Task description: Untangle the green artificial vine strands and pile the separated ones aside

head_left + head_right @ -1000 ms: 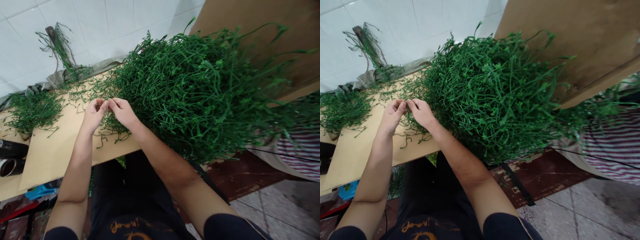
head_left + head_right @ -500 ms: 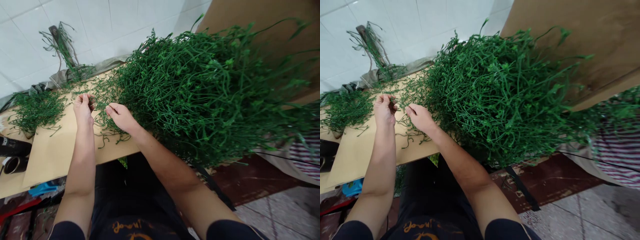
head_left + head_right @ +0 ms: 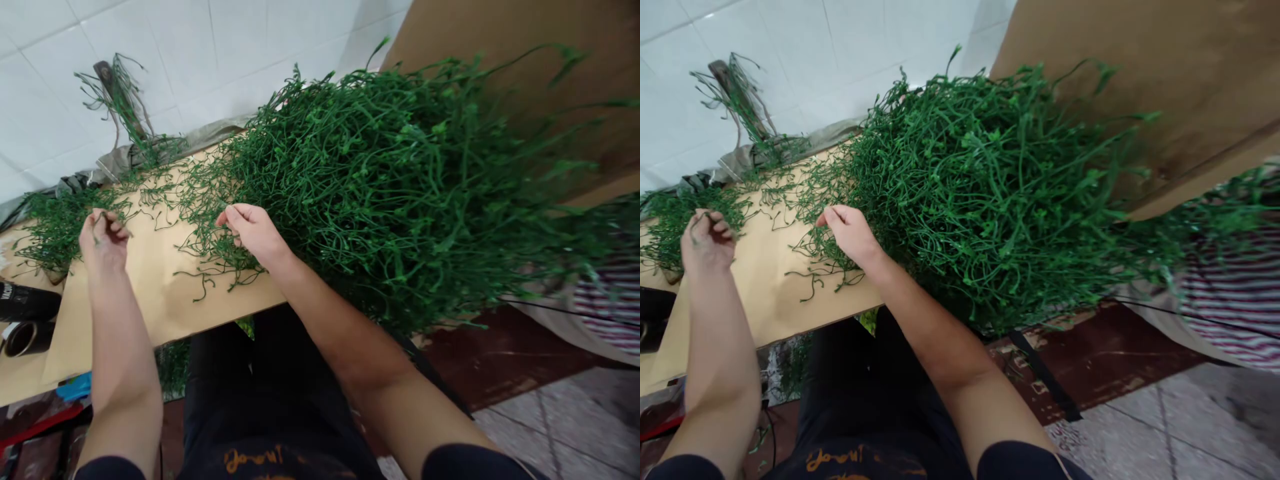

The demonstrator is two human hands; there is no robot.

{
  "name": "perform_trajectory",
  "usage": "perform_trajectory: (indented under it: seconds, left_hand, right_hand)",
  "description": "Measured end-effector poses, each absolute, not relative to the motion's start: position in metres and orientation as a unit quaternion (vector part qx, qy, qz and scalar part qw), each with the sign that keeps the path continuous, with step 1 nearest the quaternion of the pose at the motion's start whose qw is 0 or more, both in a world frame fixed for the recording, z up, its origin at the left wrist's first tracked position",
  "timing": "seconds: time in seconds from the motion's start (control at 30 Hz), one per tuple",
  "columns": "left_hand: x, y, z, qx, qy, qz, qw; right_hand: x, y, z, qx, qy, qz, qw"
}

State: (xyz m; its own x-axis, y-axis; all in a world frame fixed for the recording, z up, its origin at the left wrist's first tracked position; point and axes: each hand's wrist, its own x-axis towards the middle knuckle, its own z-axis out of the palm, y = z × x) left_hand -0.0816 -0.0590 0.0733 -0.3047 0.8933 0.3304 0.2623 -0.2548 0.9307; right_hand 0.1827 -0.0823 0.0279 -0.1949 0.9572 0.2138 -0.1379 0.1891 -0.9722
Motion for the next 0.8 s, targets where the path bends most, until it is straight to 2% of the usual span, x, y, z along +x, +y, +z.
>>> perform_trajectory:
  seconds: [0.03, 0.07, 0.2, 0.4, 0.67, 0.8]
  left_hand:
    - [-0.081, -0.074, 0.079, 0.475, 0.538, 0.635, 0.283]
    - [-0.079, -0.090, 0.085, 0.467, 0.538, 0.628, 0.315]
    - [-0.065, -0.132, 0.093, 0.522, 0.566, 0.541, 0.340]
    - [-0.040, -0.121, 0.076, 0.537, 0.544, 0.533, 0.363]
    - [-0.009, -0.102, 0.070, 0.543, 0.519, 0.561, 0.348]
    - [0.006, -0.089, 0.062, 0.558, 0.526, 0.561, 0.312]
  right_hand:
    - [0.183, -0.075, 0.029, -0.368, -0.541, 0.542, 0.527]
    - [0.183, -0.069, 0.031, -0.372, -0.521, 0.556, 0.530]
    - [0.183, -0.052, 0.037, -0.389, -0.469, 0.585, 0.536]
    - [0.184, -0.049, 0.036, -0.363, -0.491, 0.564, 0.556]
    - [0.172, -0.073, 0.040, -0.321, -0.563, 0.559, 0.518]
    - [0.155, -0.084, 0.038, -0.281, -0.643, 0.561, 0.439]
